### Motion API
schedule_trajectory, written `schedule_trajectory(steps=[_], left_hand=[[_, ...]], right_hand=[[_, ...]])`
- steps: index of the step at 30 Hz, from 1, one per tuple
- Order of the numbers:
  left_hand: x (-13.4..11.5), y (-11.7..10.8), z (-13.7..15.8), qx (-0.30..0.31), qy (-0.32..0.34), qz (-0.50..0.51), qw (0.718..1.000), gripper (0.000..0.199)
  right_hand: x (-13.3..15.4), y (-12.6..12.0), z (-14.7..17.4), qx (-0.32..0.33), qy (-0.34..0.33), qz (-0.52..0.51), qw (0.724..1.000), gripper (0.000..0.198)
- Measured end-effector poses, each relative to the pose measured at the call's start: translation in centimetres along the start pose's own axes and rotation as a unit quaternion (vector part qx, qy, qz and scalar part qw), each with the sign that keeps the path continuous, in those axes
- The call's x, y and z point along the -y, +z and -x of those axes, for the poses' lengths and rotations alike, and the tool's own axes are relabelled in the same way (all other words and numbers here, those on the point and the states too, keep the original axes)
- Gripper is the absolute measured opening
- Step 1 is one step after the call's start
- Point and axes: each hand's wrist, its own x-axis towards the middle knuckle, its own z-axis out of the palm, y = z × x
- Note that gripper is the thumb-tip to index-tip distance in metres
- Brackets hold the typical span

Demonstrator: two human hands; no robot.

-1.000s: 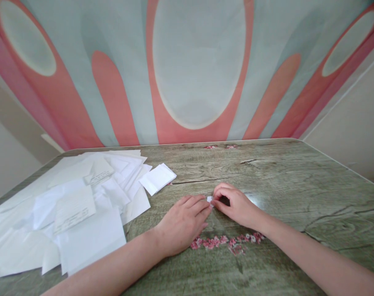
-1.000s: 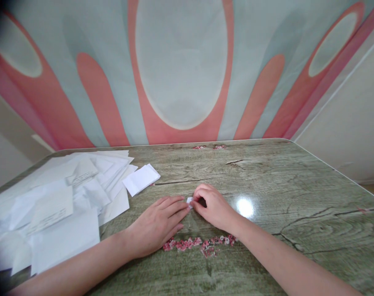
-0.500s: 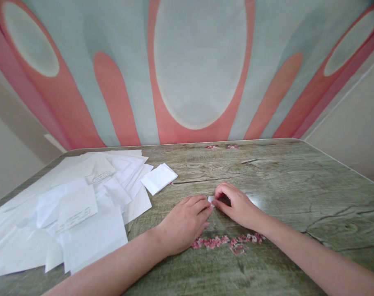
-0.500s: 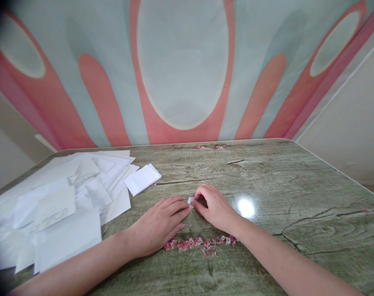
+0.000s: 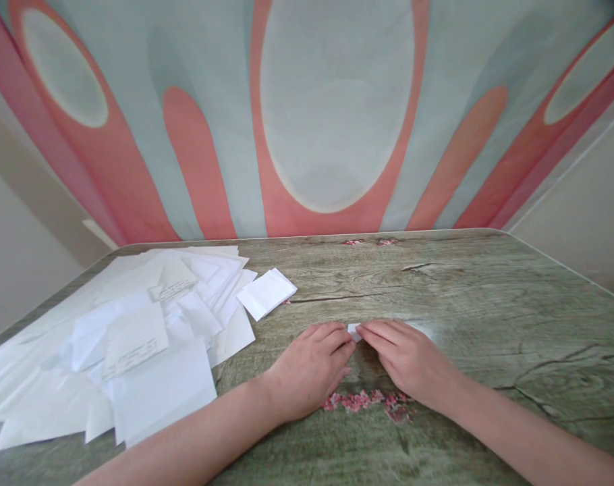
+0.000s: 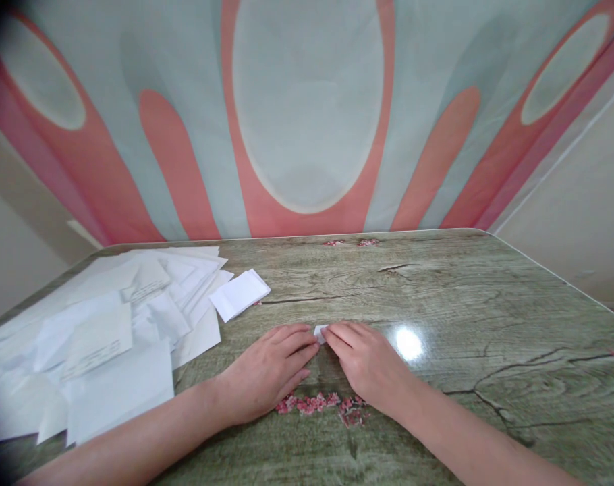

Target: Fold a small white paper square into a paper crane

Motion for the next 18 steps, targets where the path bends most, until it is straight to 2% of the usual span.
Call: schedule_trajectory(steps=[4,11,18], left_hand=[[-0.04,0.09,-0.04,0.004,-0.002,-0.001,1.0,0.037],[-0.11,0.11,0.02,-0.003,-0.006,-0.003,1.0,0.036],[-0.13,0.06,0.01,0.0,-0.01,0.007,1.0,0.035]], right_hand=[[0.17,0.28,-0.02,0.018,-0.006,0.028,0.999,0.032],[0.19,0.6,0.05,0.009,-0.003,0.018,1.0,0.032],[0.26,0.66,0.03,0.031,0.003,0.016,0.999,0.033]])
